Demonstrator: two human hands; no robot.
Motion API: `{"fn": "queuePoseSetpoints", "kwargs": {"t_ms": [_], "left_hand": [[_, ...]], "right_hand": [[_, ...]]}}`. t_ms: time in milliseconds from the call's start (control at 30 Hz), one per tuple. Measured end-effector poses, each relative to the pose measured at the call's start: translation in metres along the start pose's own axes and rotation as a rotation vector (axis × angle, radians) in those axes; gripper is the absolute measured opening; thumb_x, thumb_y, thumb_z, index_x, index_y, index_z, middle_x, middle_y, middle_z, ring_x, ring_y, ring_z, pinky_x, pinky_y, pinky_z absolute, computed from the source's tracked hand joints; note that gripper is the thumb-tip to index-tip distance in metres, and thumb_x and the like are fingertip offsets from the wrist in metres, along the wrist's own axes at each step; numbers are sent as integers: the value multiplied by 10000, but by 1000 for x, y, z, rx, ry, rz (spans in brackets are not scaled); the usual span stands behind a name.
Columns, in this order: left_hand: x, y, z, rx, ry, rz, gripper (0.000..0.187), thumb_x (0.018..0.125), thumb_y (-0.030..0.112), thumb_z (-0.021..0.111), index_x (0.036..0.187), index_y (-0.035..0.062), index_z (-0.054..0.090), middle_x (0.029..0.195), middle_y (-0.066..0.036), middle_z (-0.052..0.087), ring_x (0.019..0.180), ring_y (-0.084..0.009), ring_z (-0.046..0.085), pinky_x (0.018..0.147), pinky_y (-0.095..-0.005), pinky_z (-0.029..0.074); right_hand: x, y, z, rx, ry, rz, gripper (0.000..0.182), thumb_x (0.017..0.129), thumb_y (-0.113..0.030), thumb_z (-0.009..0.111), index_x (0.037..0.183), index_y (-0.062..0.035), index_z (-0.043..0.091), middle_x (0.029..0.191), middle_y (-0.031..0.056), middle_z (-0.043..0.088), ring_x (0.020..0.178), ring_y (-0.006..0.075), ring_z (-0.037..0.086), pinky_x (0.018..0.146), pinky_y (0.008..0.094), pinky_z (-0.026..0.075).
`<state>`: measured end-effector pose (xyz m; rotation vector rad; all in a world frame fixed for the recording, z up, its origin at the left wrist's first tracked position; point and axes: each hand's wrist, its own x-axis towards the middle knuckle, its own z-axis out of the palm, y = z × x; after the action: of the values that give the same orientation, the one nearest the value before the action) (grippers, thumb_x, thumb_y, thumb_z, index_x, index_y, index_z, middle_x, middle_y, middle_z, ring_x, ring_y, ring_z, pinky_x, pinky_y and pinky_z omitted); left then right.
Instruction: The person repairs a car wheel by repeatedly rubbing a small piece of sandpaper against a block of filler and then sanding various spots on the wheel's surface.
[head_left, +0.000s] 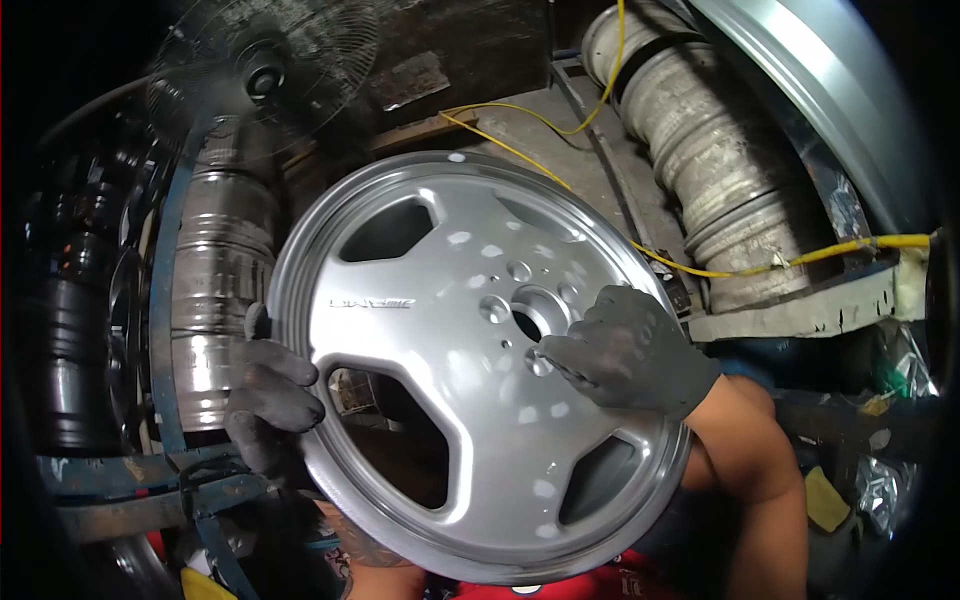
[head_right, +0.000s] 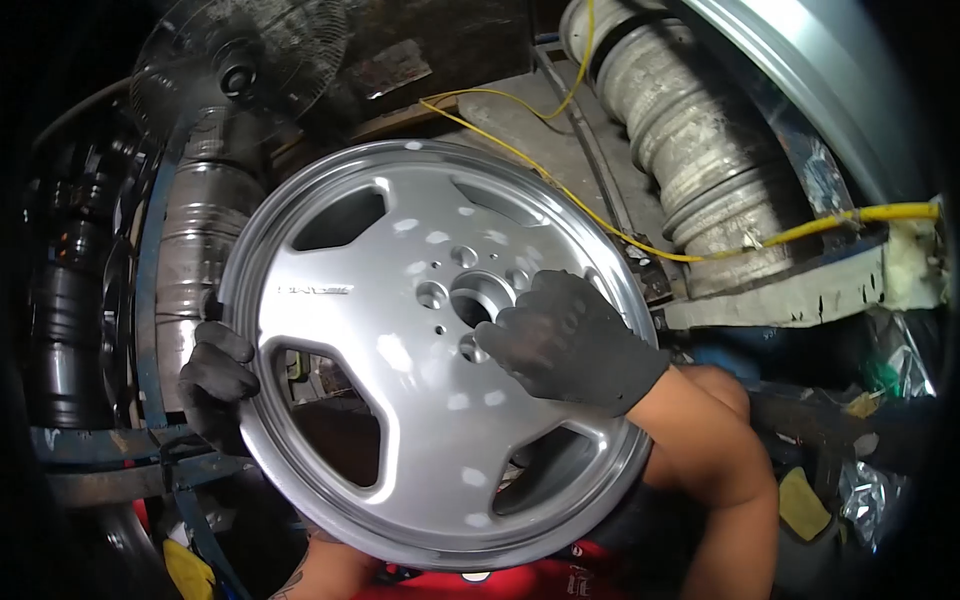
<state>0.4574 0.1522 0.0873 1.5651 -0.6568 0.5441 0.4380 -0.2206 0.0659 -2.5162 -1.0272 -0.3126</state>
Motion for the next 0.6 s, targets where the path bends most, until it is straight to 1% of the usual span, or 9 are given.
{"fn": "queuePoseSetpoints", "kwargs": {"t_ms": [33, 100, 167, 267, 333, 400, 433, 533, 600], "left_hand": [[0, 0, 2, -7, 7, 27, 525, 1070, 443, 401, 830, 25, 609, 773, -124, 635, 773, -207, 621, 858, -369, 548], [-1, -3, 9, 18, 38, 98, 492, 1086, 381, 381, 759, 70, 576, 712, -80, 619, 735, -214, 615, 898, -391, 553], [16, -3, 6, 116, -89, 237, 493, 1095, 350, 360, 705, 112, 548, 652, -37, 596, 721, -218, 613, 974, -430, 547], [20, 4, 23, 92, -133, 277, 460, 1143, 300, 286, 755, 120, 456, 625, -64, 488, 803, -236, 480, 830, -366, 453], [15, 7, 16, 83, -97, 155, 483, 1112, 326, 322, 711, 146, 523, 601, -15, 530, 767, -214, 574, 1091, -465, 384], [23, 9, 14, 83, -89, 120, 494, 1096, 338, 342, 691, 158, 560, 588, 6, 550, 749, -204, 621, 1222, -512, 350], [24, 8, 16, 91, -84, 137, 492, 1096, 337, 344, 693, 157, 562, 588, 3, 549, 749, -205, 620, 1223, -510, 350], [11, 9, 22, 10, -5, 47, 483, 1089, 357, 362, 704, 161, 579, 591, 3, 549, 754, -211, 614, 1230, -510, 332], [14, 12, 20, 36, -9, 27, 482, 1088, 362, 368, 706, 164, 587, 595, 11, 552, 756, -209, 611, 1228, -521, 325]], "right_hand": [[1, -1, 0, -11, 17, -19, 179, 808, -178, 756, 984, -207, 762, 677, -3, 648, 668, 232, 632, 706, 397, 506], [-1, -2, 0, 1, 3, -15, 180, 805, -181, 759, 983, -204, 762, 682, -3, 651, 674, 228, 635, 714, 392, 509], [-2, -2, -2, -15, 0, -1, 180, 802, -184, 762, 981, -202, 763, 684, -3, 652, 678, 223, 639, 716, 388, 512], [-1, -2, -2, -25, -17, -25, 190, 794, -188, 772, 984, -203, 766, 683, -4, 650, 683, 215, 641, 709, 380, 514], [3, -2, -3, -7, 16, -61, 212, 784, -188, 786, 995, -208, 769, 685, -5, 649, 688, 215, 643, 699, 374, 514], [-4, 0, -1, -30, 1, -23, 205, 774, -176, 797, 975, -206, 779, 701, -4, 658, 701, 209, 647, 691, 371, 515], [-5, 2, 0, -39, -16, -13, 201, 768, -170, 803, 965, -205, 784, 708, -4, 662, 707, 206, 649, 688, 369, 516], [2, 2, 3, 0, 86, -51, 167, 761, -165, 826, 923, -202, 803, 702, 2, 670, 676, 213, 644, 683, 370, 524], [-1, 1, -10, 158, 145, 20, 137, 818, -182, 787, 953, -196, 770, 707, 10, 679, 674, 232, 654, 702, 387, 514]]}}
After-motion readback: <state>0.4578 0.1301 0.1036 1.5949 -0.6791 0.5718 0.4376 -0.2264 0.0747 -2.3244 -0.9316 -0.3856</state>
